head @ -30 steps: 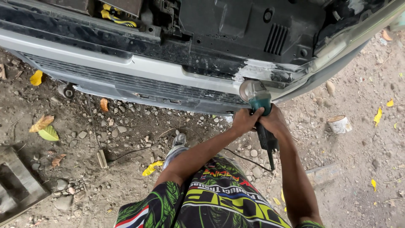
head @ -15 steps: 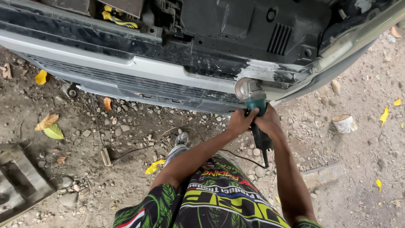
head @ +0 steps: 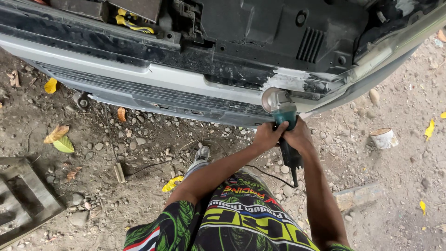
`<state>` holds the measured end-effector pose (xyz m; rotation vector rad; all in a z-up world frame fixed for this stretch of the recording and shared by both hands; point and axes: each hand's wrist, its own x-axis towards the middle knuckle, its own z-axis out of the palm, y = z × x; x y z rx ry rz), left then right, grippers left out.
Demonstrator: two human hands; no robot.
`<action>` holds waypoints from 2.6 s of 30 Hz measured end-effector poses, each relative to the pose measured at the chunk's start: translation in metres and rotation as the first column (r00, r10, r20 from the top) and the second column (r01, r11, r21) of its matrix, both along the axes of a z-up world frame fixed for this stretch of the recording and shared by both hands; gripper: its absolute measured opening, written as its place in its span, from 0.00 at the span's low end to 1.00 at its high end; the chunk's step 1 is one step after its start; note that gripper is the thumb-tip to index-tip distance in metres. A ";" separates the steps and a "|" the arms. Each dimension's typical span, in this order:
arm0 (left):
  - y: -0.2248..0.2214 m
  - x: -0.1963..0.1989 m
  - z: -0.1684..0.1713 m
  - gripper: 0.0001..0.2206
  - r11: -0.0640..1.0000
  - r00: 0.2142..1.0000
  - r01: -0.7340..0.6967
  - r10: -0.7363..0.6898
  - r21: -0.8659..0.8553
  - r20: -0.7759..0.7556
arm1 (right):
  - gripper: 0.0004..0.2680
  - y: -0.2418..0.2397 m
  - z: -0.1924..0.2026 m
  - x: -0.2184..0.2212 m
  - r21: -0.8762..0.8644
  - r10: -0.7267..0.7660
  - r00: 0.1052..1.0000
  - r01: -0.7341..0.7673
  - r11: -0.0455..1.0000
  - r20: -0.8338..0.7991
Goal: Grinding a white patch on a car bumper using an angle grinder.
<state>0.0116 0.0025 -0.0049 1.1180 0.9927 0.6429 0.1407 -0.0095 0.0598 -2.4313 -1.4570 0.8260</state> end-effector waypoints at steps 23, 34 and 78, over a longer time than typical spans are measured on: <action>0.000 -0.017 0.011 0.29 0.999 0.999 -0.035 0.036 -0.027 0.038 | 0.17 0.007 0.007 -0.014 -0.007 0.008 0.999 -0.008 1.000 -0.033; 0.004 -0.043 0.016 0.30 0.990 0.985 -0.140 0.139 -0.002 -0.106 | 0.16 0.019 -0.003 -0.034 0.060 0.104 0.987 -0.097 0.993 -0.121; -0.097 0.093 -0.062 0.16 0.604 0.611 0.684 -0.169 -0.408 0.774 | 0.26 -0.032 0.036 0.062 0.015 -0.259 0.938 0.269 0.963 -0.232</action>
